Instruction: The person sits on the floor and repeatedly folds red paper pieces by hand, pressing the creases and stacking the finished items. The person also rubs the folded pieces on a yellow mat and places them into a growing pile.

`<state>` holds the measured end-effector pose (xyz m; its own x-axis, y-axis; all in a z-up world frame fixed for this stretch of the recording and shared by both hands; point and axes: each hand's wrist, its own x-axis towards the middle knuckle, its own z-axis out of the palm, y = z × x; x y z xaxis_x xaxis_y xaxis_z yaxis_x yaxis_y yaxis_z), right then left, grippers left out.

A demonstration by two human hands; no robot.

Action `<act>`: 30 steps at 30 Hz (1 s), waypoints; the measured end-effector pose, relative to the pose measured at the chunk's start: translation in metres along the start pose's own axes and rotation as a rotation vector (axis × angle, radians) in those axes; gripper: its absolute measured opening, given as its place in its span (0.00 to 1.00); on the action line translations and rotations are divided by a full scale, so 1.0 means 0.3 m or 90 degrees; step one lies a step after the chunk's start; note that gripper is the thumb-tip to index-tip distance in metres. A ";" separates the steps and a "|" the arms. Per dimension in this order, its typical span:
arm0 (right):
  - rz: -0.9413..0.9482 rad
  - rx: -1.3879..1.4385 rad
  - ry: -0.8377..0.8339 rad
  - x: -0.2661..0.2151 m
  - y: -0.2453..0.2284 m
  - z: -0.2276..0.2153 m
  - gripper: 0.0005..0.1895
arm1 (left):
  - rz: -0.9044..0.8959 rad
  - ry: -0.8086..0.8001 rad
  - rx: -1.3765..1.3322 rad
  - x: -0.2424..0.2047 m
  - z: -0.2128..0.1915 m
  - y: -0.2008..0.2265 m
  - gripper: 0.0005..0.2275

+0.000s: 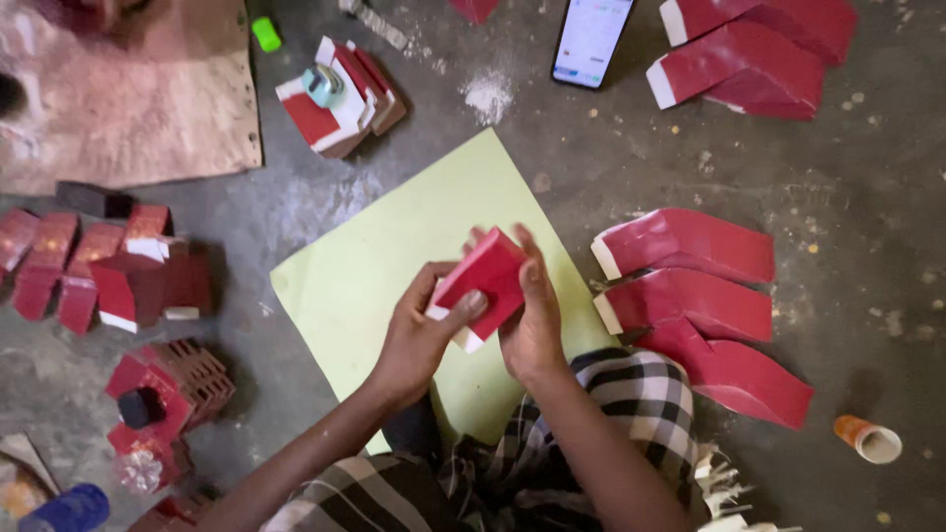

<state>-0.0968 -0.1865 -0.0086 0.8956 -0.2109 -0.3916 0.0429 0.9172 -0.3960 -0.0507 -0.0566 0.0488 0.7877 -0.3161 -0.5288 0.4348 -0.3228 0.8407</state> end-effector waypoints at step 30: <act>-0.541 -1.048 -0.008 0.009 -0.041 -0.120 0.30 | -0.115 -0.154 -0.023 0.075 -0.045 -0.076 0.18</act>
<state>-0.1108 -0.2105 -0.0348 0.8693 -0.3735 0.3237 0.0135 -0.6367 -0.7710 -0.0371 -0.0444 0.0192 0.5709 -0.4611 -0.6793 0.5772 -0.3631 0.7315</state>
